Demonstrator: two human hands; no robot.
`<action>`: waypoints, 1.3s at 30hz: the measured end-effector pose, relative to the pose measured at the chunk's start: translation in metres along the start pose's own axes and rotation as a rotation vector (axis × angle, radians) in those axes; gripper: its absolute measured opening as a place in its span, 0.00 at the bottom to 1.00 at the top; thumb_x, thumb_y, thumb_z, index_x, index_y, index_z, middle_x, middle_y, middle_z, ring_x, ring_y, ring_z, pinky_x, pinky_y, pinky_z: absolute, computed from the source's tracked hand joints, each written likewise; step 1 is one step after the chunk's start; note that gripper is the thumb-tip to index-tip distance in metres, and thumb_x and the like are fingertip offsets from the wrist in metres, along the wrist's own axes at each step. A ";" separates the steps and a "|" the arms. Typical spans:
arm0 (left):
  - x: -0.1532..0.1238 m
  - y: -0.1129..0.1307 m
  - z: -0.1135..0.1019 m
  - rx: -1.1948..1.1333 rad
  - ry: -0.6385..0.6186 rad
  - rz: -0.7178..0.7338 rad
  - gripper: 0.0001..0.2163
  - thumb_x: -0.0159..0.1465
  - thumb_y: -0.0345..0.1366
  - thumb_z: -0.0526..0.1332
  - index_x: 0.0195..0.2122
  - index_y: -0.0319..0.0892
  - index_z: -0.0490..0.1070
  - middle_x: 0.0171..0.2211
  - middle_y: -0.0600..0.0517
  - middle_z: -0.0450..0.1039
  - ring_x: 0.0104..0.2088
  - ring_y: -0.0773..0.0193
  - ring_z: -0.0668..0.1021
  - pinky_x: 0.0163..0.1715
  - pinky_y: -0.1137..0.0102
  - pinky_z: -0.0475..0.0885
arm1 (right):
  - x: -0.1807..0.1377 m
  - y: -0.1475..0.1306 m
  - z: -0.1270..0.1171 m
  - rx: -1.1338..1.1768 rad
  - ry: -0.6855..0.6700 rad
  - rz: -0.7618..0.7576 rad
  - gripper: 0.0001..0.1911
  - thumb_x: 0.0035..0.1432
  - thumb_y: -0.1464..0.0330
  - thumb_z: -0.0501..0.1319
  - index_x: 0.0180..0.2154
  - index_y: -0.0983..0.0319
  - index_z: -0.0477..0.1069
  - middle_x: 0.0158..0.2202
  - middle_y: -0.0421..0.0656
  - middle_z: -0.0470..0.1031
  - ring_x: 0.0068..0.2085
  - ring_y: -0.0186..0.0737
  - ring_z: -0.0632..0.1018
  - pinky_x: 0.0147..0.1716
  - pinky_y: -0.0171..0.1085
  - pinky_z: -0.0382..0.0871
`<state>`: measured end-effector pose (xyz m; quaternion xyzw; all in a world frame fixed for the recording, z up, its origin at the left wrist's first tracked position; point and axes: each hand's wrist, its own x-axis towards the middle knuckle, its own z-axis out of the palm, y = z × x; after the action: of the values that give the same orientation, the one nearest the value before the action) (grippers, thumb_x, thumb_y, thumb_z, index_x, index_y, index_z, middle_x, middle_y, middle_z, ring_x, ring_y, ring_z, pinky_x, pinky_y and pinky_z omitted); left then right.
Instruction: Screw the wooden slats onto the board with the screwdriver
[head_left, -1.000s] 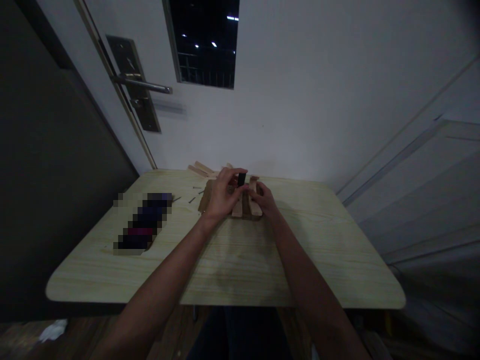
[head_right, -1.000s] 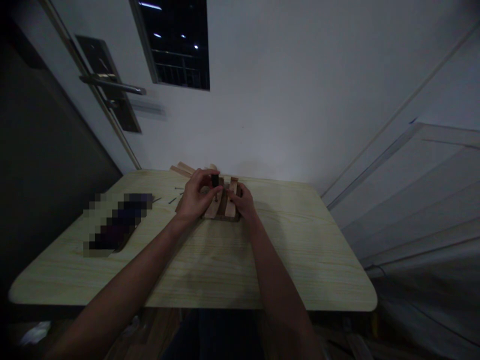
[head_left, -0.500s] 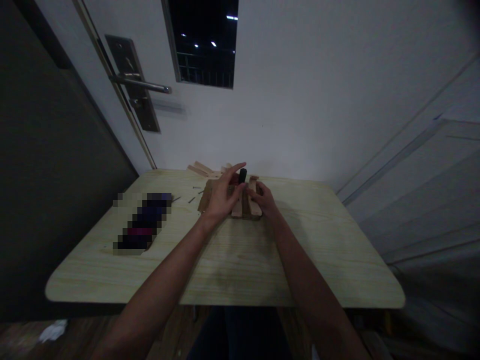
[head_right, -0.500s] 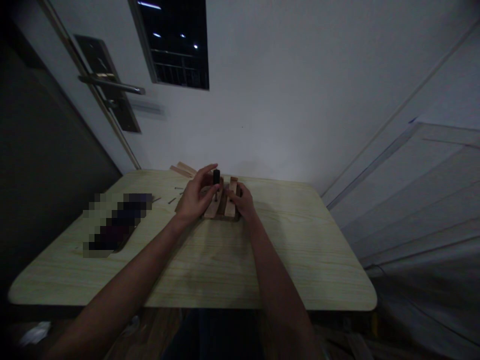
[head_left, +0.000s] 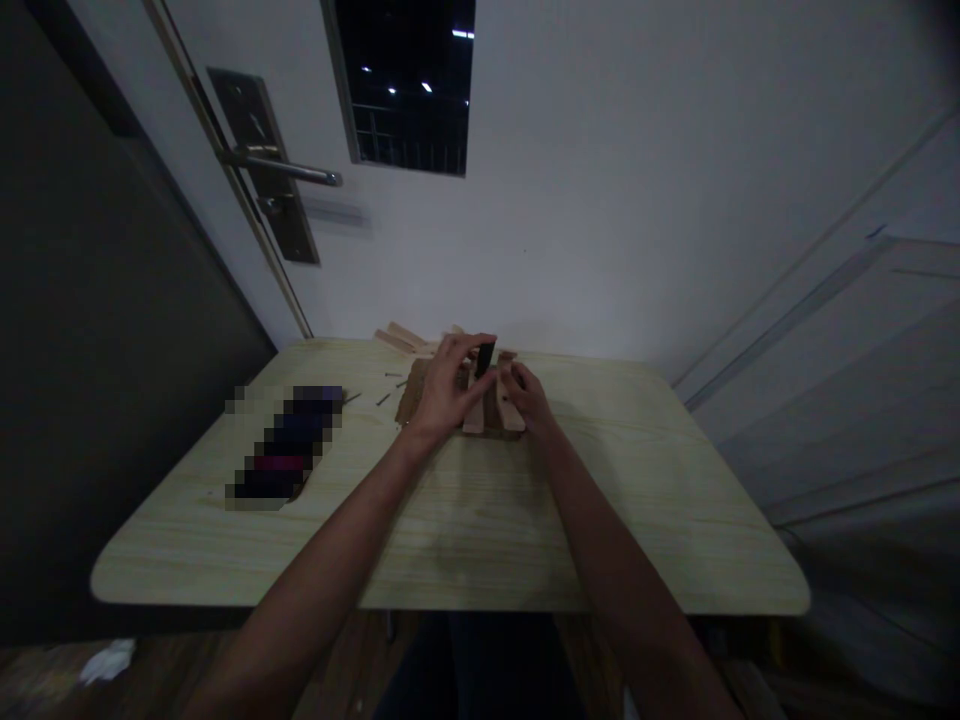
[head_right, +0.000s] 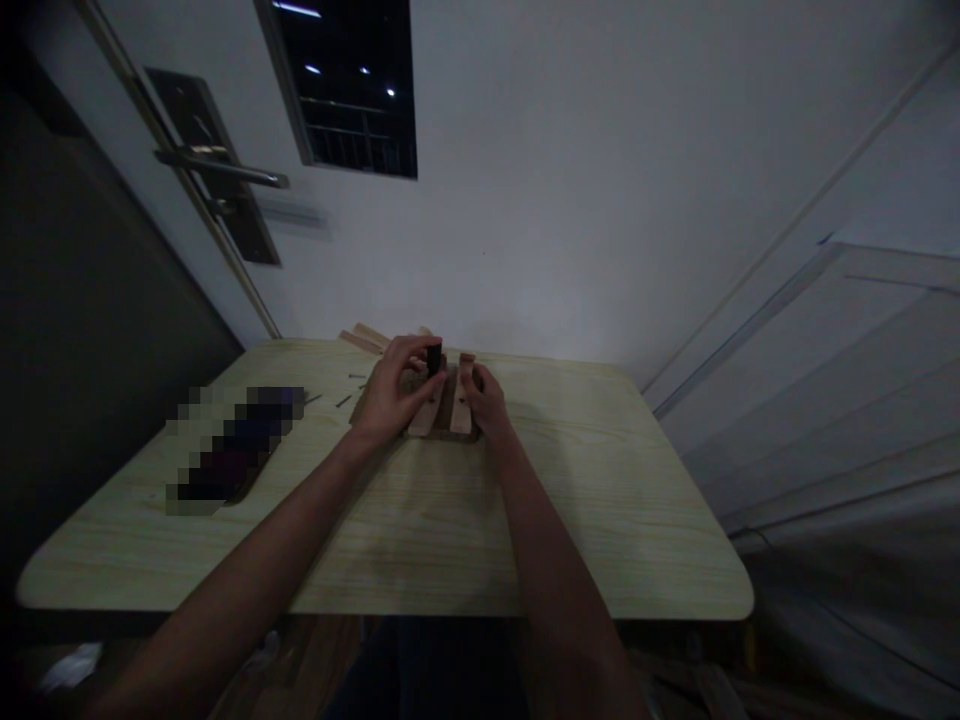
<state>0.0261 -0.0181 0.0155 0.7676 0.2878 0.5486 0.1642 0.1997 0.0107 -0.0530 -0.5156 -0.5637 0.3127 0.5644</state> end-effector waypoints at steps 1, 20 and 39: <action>0.000 -0.002 0.001 0.013 0.028 -0.004 0.18 0.64 0.37 0.66 0.55 0.49 0.70 0.48 0.48 0.71 0.44 0.62 0.76 0.42 0.67 0.76 | 0.000 0.000 0.000 -0.001 0.000 0.000 0.23 0.53 0.44 0.60 0.31 0.57 0.67 0.32 0.41 0.72 0.37 0.42 0.73 0.40 0.42 0.70; -0.002 -0.011 0.003 -0.002 0.068 -0.005 0.21 0.64 0.35 0.66 0.59 0.50 0.69 0.46 0.49 0.76 0.38 0.66 0.77 0.43 0.67 0.77 | -0.006 -0.009 -0.005 0.154 -0.105 0.069 0.25 0.44 0.51 0.69 0.41 0.58 0.71 0.37 0.43 0.77 0.35 0.42 0.77 0.37 0.42 0.73; -0.003 -0.005 0.005 0.085 0.088 0.029 0.17 0.64 0.35 0.67 0.54 0.50 0.69 0.45 0.50 0.67 0.40 0.64 0.74 0.42 0.66 0.76 | -0.005 -0.008 -0.005 0.136 -0.114 0.070 0.25 0.44 0.50 0.68 0.39 0.58 0.70 0.36 0.41 0.77 0.36 0.41 0.76 0.37 0.41 0.73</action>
<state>0.0286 -0.0153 0.0091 0.7531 0.3065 0.5716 0.1106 0.2018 0.0029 -0.0459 -0.4768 -0.5538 0.3988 0.5540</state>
